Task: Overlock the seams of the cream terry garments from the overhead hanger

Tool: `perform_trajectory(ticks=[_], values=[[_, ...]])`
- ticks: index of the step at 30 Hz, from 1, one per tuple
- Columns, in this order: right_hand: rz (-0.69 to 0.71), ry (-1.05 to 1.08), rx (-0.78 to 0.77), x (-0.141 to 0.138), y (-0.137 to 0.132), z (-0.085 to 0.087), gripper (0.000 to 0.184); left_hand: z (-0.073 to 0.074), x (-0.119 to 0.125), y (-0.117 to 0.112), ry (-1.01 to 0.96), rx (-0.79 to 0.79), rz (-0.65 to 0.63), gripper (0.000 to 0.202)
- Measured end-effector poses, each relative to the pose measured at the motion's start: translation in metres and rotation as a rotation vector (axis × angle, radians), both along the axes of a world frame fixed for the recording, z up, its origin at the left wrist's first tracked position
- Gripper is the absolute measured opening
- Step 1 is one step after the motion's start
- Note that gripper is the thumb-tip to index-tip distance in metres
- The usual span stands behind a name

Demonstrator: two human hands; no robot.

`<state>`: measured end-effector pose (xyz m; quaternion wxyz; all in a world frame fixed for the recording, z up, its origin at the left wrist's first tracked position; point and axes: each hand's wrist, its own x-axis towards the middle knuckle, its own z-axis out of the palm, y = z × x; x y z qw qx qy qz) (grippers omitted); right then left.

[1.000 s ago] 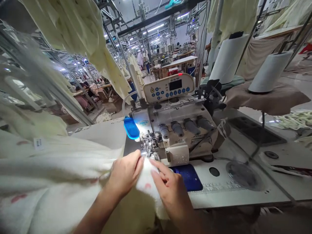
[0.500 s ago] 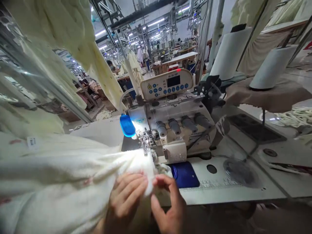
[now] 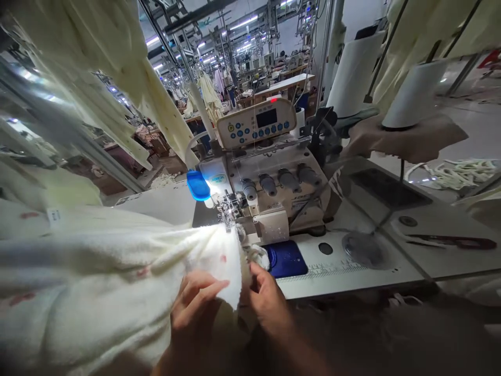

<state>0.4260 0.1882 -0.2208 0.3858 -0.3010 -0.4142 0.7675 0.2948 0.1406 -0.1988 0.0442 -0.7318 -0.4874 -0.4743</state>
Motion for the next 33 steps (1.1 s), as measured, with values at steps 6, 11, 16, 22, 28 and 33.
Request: perform_trajectory(ticks=[6, 11, 16, 22, 28, 33], values=[[-0.038, -0.333, 0.141, 0.02, -0.016, 0.014, 0.034, 0.005, 0.002, -0.004, 0.05, 0.076, -0.048, 0.03], [0.011, -0.432, 0.195, 0.034, -0.02, 0.031, 0.034, 0.009, 0.006, -0.009, 0.146, 0.073, -0.066, 0.026], [0.063, -0.345, 0.145, 0.034, -0.021, 0.034, 0.041, 0.002, 0.005, -0.01, 0.299, 0.207, -0.033, 0.025], [-0.38, -0.524, 0.82, 0.038, -0.015, 0.023, 0.013, 0.007, 0.002, -0.008, 0.339, 0.147, -0.042, 0.022], [-0.388, -0.622, 1.24, 0.034, -0.008, 0.024, 0.023, 0.008, 0.009, -0.002, 0.293, 0.203, 0.078, 0.012], [-0.48, -0.599, 1.322, 0.032, -0.006, 0.016, 0.024, 0.005, -0.001, 0.01, 0.501, 0.142, 0.059, 0.026]])
